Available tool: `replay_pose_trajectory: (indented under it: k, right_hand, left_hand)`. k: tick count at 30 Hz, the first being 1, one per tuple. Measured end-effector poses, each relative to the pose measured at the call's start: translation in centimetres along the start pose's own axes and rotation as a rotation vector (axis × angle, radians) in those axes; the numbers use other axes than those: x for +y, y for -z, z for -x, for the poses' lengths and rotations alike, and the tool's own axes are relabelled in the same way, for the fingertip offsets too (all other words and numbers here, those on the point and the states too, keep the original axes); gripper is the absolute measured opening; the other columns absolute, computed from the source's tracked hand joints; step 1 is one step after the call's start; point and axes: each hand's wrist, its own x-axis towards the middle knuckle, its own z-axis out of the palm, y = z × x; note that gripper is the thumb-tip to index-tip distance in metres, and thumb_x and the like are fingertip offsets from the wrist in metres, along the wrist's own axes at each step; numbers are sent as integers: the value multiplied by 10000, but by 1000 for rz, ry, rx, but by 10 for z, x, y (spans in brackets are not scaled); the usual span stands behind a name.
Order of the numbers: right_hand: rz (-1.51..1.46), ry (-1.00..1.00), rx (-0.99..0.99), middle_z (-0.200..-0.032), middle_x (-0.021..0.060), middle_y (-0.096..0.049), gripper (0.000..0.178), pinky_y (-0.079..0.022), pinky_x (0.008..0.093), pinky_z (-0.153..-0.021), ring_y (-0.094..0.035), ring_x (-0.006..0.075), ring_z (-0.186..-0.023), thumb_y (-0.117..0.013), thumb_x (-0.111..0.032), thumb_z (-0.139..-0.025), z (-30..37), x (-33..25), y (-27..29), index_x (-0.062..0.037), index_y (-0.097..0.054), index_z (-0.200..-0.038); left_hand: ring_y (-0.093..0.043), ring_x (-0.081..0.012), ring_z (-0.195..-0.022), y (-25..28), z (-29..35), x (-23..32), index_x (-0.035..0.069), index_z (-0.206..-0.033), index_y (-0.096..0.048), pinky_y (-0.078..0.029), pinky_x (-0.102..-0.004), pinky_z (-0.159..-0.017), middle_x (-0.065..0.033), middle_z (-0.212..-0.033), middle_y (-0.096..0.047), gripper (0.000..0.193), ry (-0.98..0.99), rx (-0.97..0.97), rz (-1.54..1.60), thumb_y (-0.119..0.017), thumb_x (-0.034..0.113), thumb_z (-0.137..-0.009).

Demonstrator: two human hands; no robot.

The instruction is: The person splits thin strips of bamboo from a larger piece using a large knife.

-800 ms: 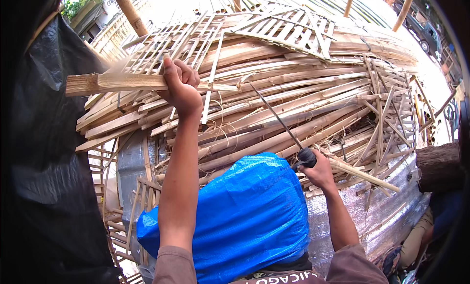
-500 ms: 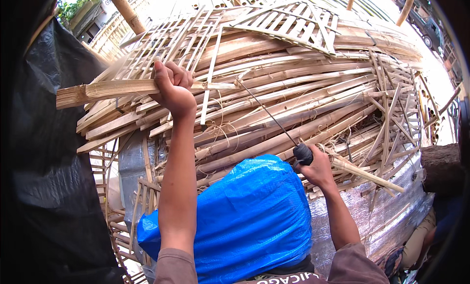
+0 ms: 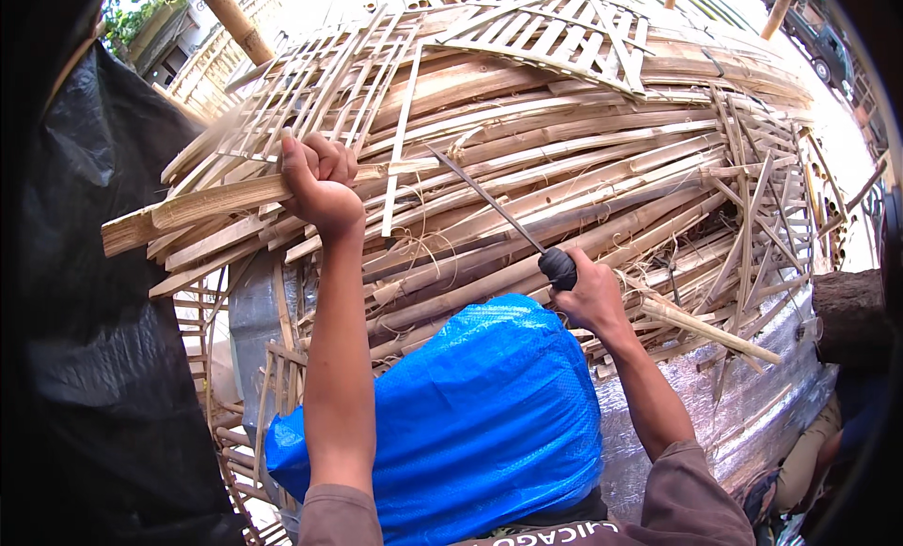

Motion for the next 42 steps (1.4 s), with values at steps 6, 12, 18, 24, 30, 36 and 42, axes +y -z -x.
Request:
replay_pose_trajectory:
  k: [6, 12, 18, 24, 30, 36, 42]
  right_hand:
    - [-24, 25, 21, -814, 273, -671, 382, -515, 535, -717, -660, 468, -823, -756, -146, -702, -8, 8, -17, -55, -569, -1022]
    - [12, -91, -14, -831, 267, -678, 361, -507, 531, -733, -661, 465, -841, -776, -159, -696, -14, 10, -24, -19, -575, -962]
    - [-594, -244, -289, -802, 180, -675, 309, -504, 391, -700, -668, 284, -757, -747, -155, -698, -20, 25, -28, -5, -650, -950]
    - [-397, 58, -10, -750, 147, -665, 331, -509, 381, -661, -659, 282, -682, -737, -132, -692, 2, -15, 5, -13, -620, -978]
    - [12, 51, 45, -798, 249, -676, 384, -528, 511, -684, -676, 441, -774, -753, -104, -669, -5, 12, -15, -22, -555, -987]
    - [-68, -71, 1, -813, 229, -680, 354, -521, 494, -724, -668, 422, -799, -755, -144, -674, -14, 27, -36, 1, -593, -953]
    - [-595, -191, -259, -734, 116, -635, 298, -497, 362, -656, -608, 210, -673, -729, -144, -700, -19, 46, -38, 0, -635, -944]
  left_hand:
    - [-130, -77, -445, -9, 8, 3, 162, -641, -200, -151, -270, -426, 27, -553, -211, 494, -3, -1, -40, -425, 362, -1033]
    - [-127, -78, -453, -14, 18, 2, 162, -641, -211, -149, -269, -427, 29, -553, -210, 497, 22, -74, -48, -432, 379, -1030]
    - [-123, -79, -460, -14, 15, -1, 164, -646, -227, -142, -267, -429, 30, -553, -205, 489, 27, -64, -42, -446, 374, -1030]
    - [-123, -78, -457, -12, 14, -1, 162, -651, -224, -139, -269, -424, 33, -547, -200, 488, 46, -50, -16, -438, 377, -1034]
    - [-123, -74, -441, -6, 10, 0, 162, -646, -212, -136, -268, -417, 32, -544, -207, 492, 25, -22, -32, -409, 380, -1041]
    - [-123, -78, -451, -1, 18, 3, 162, -637, -207, -145, -269, -424, 34, -550, -201, 496, 31, 11, -26, -427, 369, -1030]
    - [-128, -76, -454, -7, 17, -5, 163, -642, -206, -146, -270, -422, 31, -550, -200, 496, 36, 5, -38, -424, 377, -1032]
